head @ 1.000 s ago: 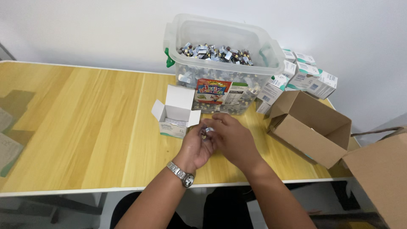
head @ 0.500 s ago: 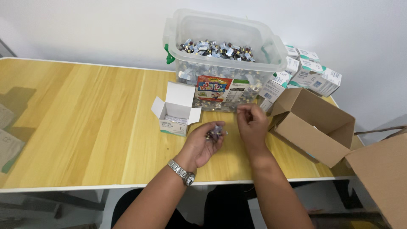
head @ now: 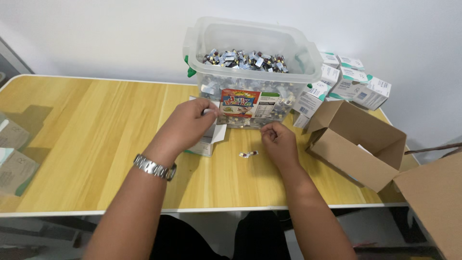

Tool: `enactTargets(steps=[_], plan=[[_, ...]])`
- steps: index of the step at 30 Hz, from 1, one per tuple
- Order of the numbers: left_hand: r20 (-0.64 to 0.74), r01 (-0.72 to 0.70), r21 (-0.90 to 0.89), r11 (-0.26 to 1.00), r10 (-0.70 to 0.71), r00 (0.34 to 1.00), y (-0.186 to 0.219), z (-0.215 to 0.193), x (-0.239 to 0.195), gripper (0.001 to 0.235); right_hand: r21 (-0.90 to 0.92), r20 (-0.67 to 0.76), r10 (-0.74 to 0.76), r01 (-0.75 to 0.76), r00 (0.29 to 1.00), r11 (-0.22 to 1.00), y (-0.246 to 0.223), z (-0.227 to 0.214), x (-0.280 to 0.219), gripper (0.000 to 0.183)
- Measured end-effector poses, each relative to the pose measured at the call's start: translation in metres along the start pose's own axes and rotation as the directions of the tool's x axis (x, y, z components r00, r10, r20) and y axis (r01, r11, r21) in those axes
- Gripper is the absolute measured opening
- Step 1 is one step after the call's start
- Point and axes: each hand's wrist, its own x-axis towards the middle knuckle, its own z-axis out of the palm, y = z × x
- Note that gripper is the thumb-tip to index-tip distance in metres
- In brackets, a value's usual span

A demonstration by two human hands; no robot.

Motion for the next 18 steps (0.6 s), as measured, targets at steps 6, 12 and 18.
enactTargets(steps=[6, 12, 18], plan=[[0.078, -0.025, 0.489, 0.872, -0.016, 0.997, -0.009, 0.014, 0.004, 0.018, -0.012, 0.024, -0.002, 0.002, 1.000, 1.000, 0.007, 0.002, 0.002, 0.010], [0.046, -0.118, 0.505, 0.855, 0.109, 0.993, -0.017, 0.025, 0.004, 0.020, 0.007, 0.046, 0.046, -0.047, 0.998, 0.999, 0.010, 0.004, 0.003, 0.009], [0.114, -0.101, 0.565, 0.819, 0.043, 0.992, -0.016, 0.026, 0.015, 0.020, 0.007, 0.038, 0.054, -0.055, 0.998, 0.998, 0.007, 0.004, 0.003, 0.010]])
